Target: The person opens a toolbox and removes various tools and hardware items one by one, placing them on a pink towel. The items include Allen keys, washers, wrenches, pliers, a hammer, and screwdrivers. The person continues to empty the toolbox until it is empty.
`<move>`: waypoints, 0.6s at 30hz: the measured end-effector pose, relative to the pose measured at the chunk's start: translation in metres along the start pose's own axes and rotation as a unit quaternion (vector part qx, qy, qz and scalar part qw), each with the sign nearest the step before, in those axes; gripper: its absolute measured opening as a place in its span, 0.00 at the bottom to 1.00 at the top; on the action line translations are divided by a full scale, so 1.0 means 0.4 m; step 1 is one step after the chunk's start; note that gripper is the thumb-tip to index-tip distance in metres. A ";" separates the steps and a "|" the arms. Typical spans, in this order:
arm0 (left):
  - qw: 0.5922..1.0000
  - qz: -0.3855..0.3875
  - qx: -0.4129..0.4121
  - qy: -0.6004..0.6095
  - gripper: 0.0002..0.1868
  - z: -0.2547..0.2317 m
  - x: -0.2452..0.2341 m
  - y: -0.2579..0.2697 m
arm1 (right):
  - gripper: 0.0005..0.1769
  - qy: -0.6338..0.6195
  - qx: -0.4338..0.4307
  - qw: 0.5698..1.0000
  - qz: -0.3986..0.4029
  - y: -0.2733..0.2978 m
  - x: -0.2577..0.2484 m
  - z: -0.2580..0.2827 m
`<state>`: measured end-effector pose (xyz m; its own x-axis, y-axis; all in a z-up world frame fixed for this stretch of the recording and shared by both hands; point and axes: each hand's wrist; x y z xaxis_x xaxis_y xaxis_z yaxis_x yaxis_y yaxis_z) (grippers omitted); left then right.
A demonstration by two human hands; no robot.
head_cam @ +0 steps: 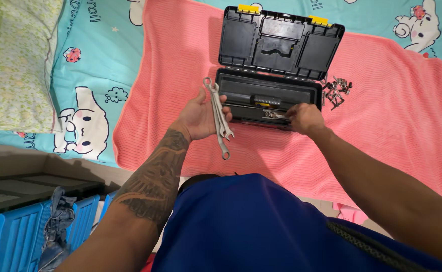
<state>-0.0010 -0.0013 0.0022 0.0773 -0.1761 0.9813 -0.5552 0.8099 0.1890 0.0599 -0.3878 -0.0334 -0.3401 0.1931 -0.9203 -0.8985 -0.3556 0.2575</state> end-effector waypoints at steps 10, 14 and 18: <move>0.999 -0.011 0.029 0.016 0.68 0.072 0.124 -0.029 | 0.11 -0.023 -0.074 0.989 0.124 -0.045 -0.027 -0.012; 0.999 0.015 0.029 0.018 0.70 0.083 0.139 -0.048 | 0.11 -0.020 -0.172 0.983 0.058 -0.023 -0.040 -0.027; 0.999 0.035 0.024 0.016 0.69 0.071 0.118 -0.079 | 0.10 -0.112 -0.090 0.989 -0.044 0.012 -0.147 0.024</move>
<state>-0.0035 -0.0511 0.0415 0.0628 -0.1017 0.9928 -0.5992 0.7917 0.1190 0.0728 -0.3923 0.0246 -0.3330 0.4205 -0.8440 -0.8706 -0.4809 0.1039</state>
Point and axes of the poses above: each hand's wrist, its own y-axis away from the middle knuckle, its own x-axis out of the palm, z = x × y, and after that the axes turned 10 degrees about -x, right-handed
